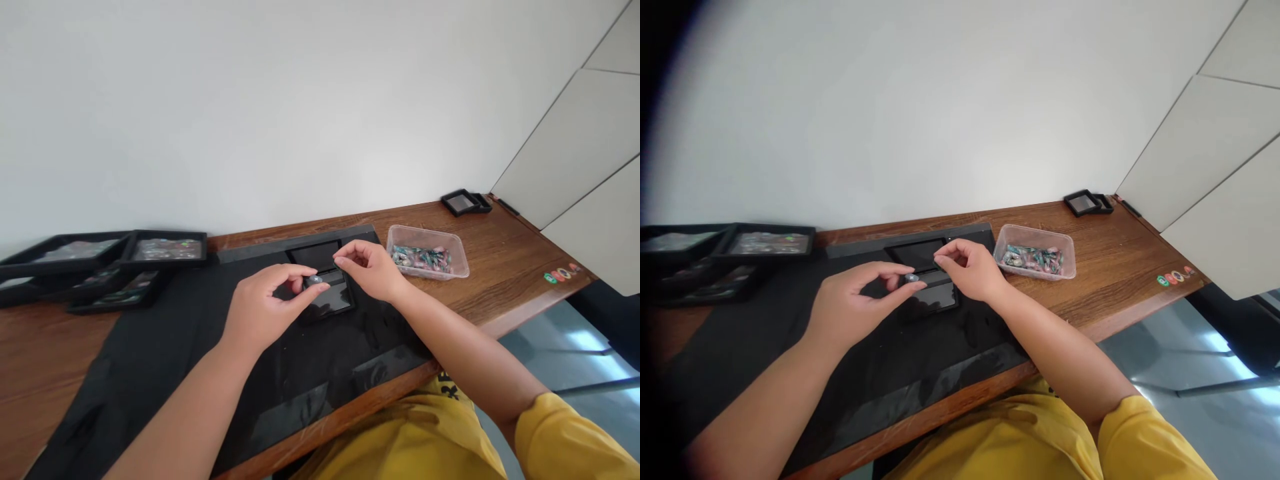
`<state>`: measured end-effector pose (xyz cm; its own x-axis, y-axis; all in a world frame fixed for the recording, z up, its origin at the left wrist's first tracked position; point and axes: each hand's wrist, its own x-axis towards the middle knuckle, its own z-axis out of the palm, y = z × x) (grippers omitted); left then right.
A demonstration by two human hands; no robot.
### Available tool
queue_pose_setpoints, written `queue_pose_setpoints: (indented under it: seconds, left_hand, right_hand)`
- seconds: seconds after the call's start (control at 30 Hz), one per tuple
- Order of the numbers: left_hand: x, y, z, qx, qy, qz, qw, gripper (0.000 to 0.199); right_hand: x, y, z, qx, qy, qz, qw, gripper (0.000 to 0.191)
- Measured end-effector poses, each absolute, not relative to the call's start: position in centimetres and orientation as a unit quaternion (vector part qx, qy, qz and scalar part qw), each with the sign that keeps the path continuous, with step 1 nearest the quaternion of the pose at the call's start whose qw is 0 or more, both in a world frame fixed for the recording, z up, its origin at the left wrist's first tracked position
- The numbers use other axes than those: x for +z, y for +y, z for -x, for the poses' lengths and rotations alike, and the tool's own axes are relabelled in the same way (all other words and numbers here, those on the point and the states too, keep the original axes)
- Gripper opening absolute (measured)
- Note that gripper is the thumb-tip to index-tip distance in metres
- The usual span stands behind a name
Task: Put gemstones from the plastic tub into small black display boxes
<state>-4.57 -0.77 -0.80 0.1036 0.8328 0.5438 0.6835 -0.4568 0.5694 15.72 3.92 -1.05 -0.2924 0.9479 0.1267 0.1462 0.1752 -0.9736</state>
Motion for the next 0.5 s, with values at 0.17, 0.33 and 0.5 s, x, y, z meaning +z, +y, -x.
queue_pose_setpoints:
  seconds: [0.17, 0.33, 0.5]
  left_hand:
    - [-0.9, -0.4, 4.7, 0.297, 0.614, -0.712, 0.165, 0.028]
    - [-1.2, -0.2, 4.7, 0.231, 0.65, -0.699, 0.186, 0.029]
    - [-1.0, -0.2, 4.6, 0.199, 0.656, -0.697, 0.21, 0.034]
  right_hand:
    - [-0.9, 2.9, -15.3, 0.384, -0.708, 0.465, 0.368, 0.007]
    - [-0.8, 2.4, -14.9, 0.369, -0.729, 0.476, 0.324, 0.006]
    - [-0.8, 2.4, -14.9, 0.362, -0.736, 0.481, 0.31, 0.005]
